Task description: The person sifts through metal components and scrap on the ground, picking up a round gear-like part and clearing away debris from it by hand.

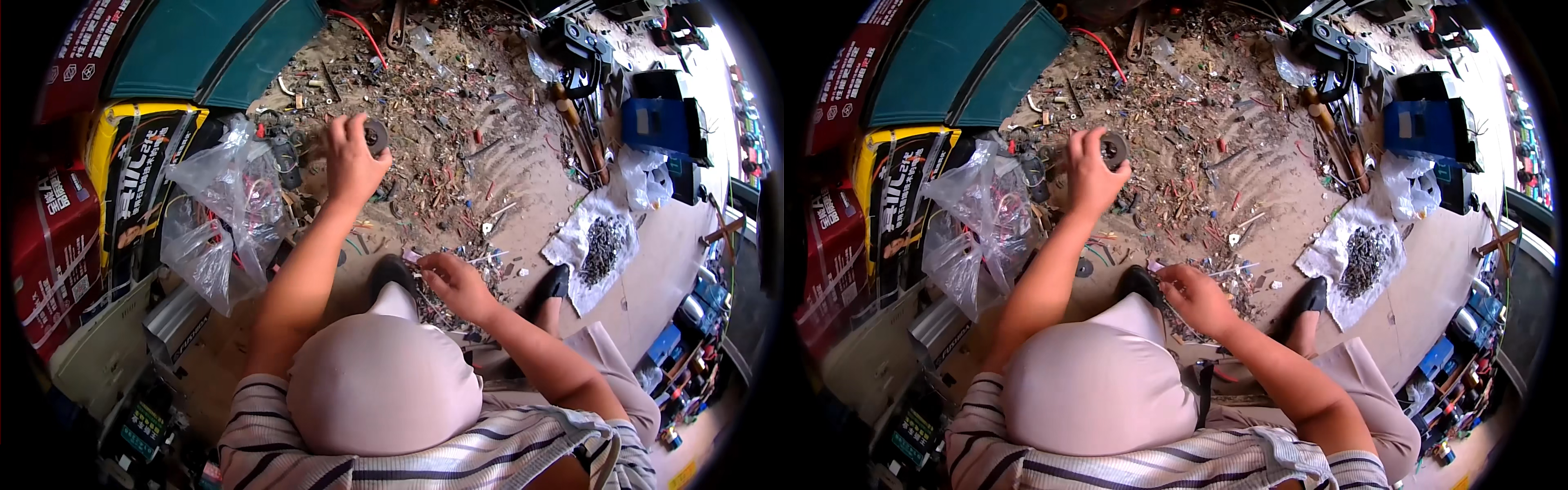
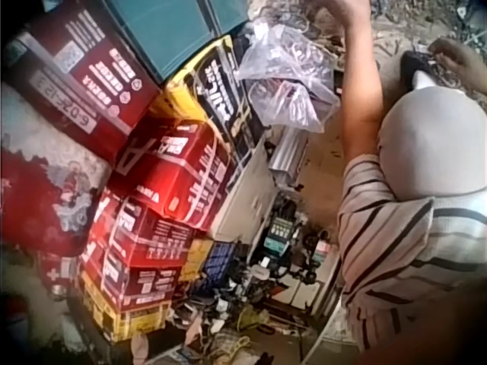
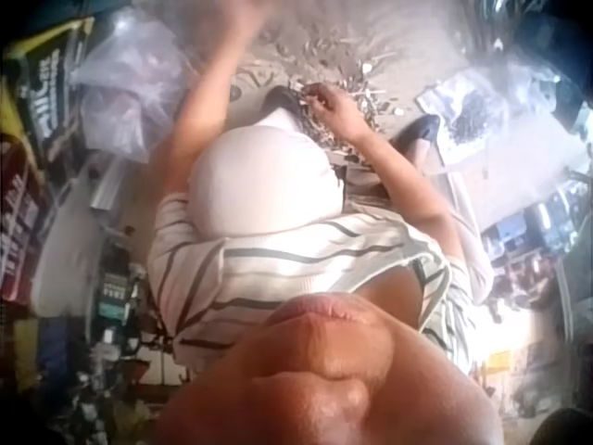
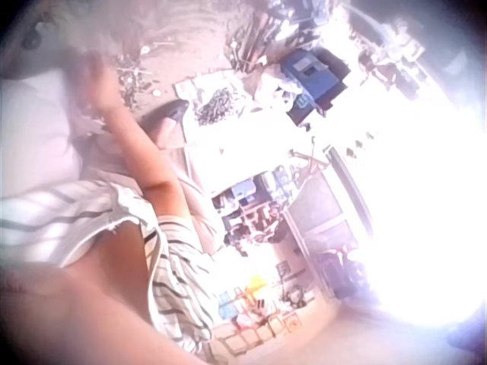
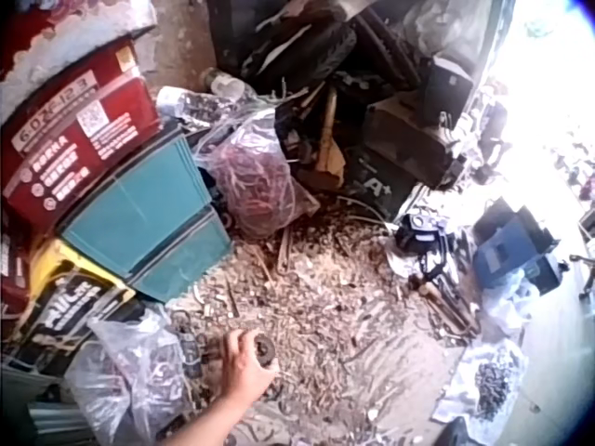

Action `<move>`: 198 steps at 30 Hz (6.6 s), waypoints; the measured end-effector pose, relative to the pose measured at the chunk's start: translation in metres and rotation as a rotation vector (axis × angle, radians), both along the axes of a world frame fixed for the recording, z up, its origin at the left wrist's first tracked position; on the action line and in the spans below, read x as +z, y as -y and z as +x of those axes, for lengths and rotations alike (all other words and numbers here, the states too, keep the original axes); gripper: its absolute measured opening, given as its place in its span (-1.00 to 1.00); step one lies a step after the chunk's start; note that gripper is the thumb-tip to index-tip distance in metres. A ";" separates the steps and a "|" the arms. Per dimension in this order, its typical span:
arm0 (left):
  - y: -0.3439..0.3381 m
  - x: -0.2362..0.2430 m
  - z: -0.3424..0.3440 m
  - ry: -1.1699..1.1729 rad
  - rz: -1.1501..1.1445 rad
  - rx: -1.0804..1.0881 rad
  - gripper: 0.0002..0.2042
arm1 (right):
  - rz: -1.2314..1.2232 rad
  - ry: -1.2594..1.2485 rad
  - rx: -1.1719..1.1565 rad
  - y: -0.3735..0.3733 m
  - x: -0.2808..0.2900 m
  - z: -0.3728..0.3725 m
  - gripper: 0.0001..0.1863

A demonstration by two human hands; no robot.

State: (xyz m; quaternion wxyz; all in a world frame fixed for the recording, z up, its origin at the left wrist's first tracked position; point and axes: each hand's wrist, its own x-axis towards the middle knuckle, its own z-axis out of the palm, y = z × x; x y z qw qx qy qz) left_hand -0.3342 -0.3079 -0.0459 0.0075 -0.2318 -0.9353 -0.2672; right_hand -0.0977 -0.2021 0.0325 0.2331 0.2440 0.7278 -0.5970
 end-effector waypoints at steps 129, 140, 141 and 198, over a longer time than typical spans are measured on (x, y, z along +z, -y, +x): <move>-0.343 0.055 0.322 1.775 0.381 -0.449 -0.56 | -0.092 -0.154 -1.291 -0.323 -0.035 0.283 -0.75; -0.347 0.053 0.311 2.124 0.476 -0.379 -0.50 | 0.182 -0.353 -0.803 -0.308 0.015 0.269 -0.58; -0.347 0.052 0.309 2.116 0.474 -0.390 -0.51 | 0.186 -0.336 -0.711 -0.308 0.022 0.266 -0.47; -0.378 0.043 0.338 1.998 0.545 -0.048 -0.62 | 0.506 -0.100 -1.125 -0.305 -0.026 0.282 -0.57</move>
